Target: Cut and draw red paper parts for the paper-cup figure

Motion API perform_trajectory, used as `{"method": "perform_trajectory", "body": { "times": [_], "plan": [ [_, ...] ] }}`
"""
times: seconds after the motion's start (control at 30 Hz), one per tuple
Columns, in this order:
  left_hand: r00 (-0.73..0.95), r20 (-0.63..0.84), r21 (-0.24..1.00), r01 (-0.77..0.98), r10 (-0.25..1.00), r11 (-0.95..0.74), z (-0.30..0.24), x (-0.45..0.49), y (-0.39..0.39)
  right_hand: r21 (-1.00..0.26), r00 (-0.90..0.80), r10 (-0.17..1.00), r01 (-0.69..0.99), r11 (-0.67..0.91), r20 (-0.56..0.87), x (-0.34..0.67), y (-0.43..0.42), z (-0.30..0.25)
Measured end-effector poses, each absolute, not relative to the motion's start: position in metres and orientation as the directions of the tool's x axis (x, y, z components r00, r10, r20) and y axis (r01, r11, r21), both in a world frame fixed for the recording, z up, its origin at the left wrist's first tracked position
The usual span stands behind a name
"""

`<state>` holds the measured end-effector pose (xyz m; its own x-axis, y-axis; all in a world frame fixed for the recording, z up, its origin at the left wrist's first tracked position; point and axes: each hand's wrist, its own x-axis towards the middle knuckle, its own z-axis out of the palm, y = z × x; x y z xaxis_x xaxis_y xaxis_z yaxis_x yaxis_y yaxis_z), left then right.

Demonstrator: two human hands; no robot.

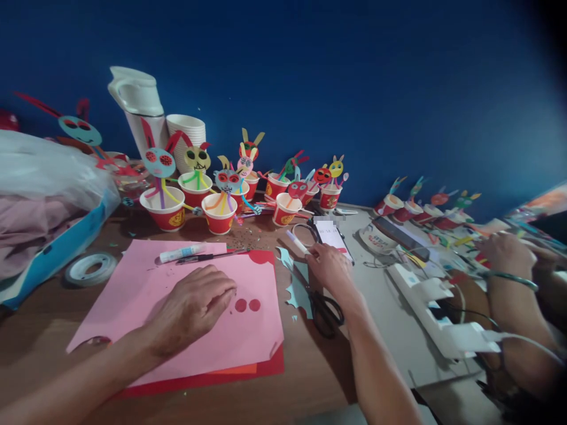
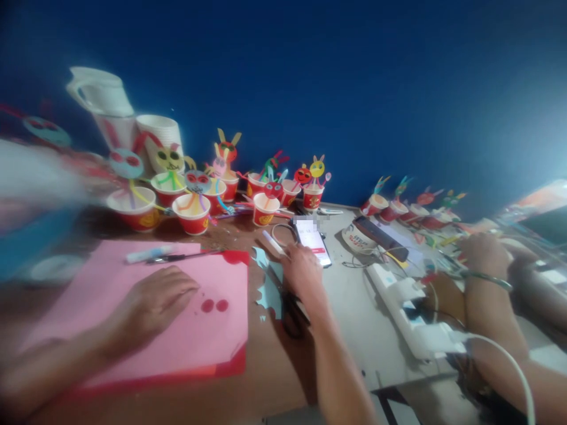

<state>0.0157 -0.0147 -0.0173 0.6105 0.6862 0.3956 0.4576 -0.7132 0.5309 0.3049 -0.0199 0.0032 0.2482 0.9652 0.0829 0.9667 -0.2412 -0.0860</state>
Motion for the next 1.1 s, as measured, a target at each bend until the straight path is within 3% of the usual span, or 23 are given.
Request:
{"method": "perform_trajectory", "body": {
  "times": [0.1,0.2,0.33,0.5,0.63,0.7,0.8,1.0,1.1],
  "plan": [
    [0.463,0.29,0.721,0.47,0.838,-0.509,-0.008,0.018,-0.013,-0.225,0.117,0.988,0.97,-0.09,0.106,0.289,-0.029,0.012],
    [0.358,0.057,0.904,0.378,0.932,-0.201,0.001,0.019,-0.011,-0.546,-0.157,0.983,0.817,0.184,0.096,0.268,-0.04,0.017],
    [0.397,-0.108,0.952,0.307,0.911,-0.021,0.007,0.014,-0.009,-0.776,-0.25,0.967,0.599,0.196,0.051,0.252,-0.047,0.02],
    [0.538,-0.18,0.942,0.335,0.823,-0.013,0.011,0.009,-0.009,-0.914,-0.198,0.98,0.396,0.084,0.004,0.255,-0.05,0.019],
    [0.593,-0.25,0.923,0.385,0.765,0.004,0.01,0.012,-0.013,-0.996,-0.199,0.977,-0.058,0.069,0.079,0.246,-0.054,0.01],
    [0.633,-0.26,0.922,0.387,0.729,-0.008,0.01,0.016,-0.019,-0.981,-0.225,0.967,-0.176,0.078,0.117,0.234,-0.056,0.005],
    [0.699,-0.208,0.931,0.357,0.685,-0.081,0.014,0.02,-0.028,-0.982,-0.266,0.958,-0.181,0.06,0.108,0.216,-0.062,0.0],
    [0.76,-0.063,0.894,0.331,0.647,-0.302,0.028,0.022,-0.032,-0.983,-0.196,0.977,-0.175,0.054,0.088,0.203,-0.071,-0.002],
    [0.772,-0.081,0.867,0.367,0.631,-0.337,0.035,0.021,-0.031,-0.987,-0.232,0.968,-0.148,0.058,0.092,0.205,-0.073,0.0]
  ]
}}
